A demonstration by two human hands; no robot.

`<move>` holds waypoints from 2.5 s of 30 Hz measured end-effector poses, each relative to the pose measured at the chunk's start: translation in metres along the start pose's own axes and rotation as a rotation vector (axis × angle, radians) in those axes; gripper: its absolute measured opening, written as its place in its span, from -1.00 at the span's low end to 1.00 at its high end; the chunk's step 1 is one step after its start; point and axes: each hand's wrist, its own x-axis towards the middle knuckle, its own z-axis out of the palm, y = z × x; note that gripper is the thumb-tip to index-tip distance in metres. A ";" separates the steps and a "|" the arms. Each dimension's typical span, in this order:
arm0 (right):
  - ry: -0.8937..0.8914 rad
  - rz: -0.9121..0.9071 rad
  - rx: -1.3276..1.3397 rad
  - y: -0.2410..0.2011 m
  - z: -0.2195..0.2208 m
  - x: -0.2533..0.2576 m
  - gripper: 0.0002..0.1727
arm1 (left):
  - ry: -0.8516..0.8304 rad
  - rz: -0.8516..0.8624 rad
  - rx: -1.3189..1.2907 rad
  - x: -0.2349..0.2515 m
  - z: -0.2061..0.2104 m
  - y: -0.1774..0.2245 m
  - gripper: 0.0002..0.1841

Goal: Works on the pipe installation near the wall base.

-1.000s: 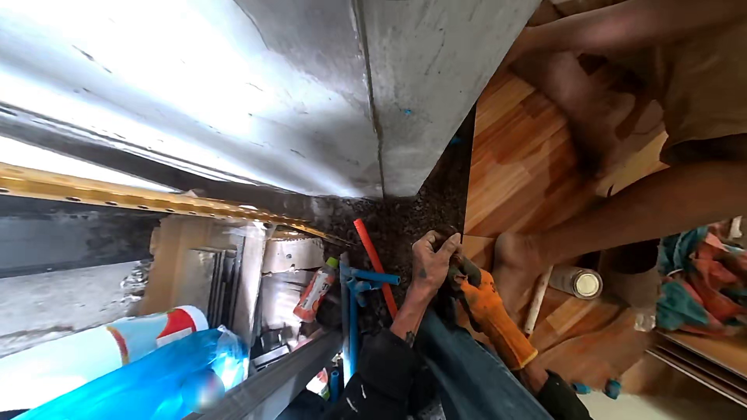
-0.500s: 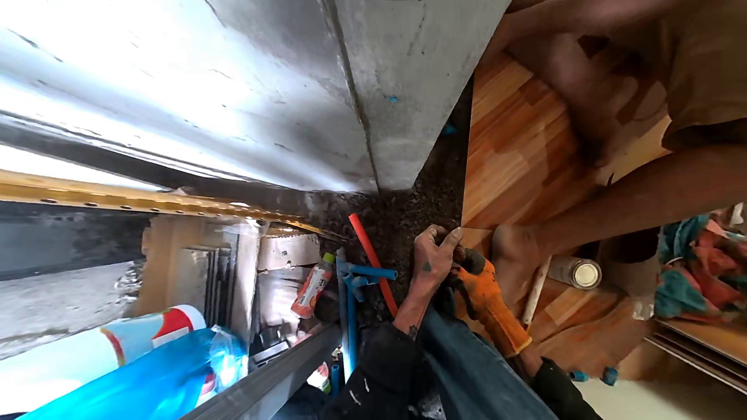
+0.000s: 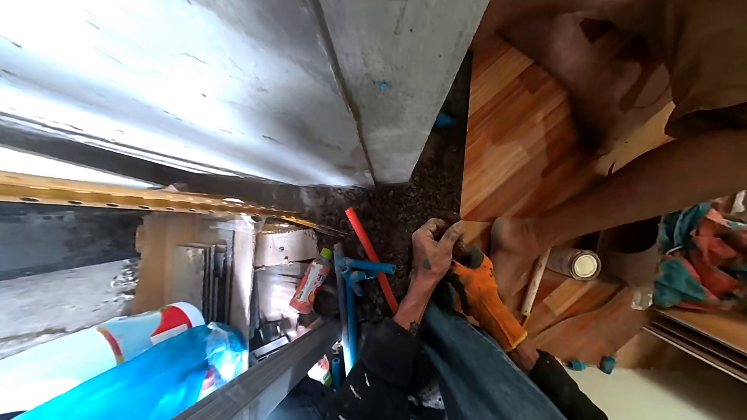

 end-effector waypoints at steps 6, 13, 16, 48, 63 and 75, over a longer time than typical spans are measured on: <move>-0.144 -0.083 -0.075 0.010 -0.012 0.006 -0.68 | 0.039 0.021 0.018 0.003 -0.007 0.000 -0.83; -0.066 0.035 -0.372 -0.080 0.002 -0.047 -0.61 | 0.037 -0.040 -0.042 0.001 -0.008 0.002 -0.84; -0.112 0.124 -0.320 -0.104 0.000 -0.067 -0.54 | 0.042 -0.083 -0.061 0.004 -0.010 0.004 -0.82; 0.013 -0.104 -0.666 -0.075 -0.014 0.072 -0.52 | -0.129 0.005 0.273 0.014 -0.027 0.004 -0.50; 0.060 -0.148 -1.038 -0.127 0.064 0.232 -0.51 | -0.216 -0.015 0.538 -0.050 -0.036 -0.070 -0.55; -0.081 -0.201 -1.198 -0.159 0.071 0.234 -0.46 | -0.219 -0.046 0.537 -0.047 -0.035 -0.072 -0.55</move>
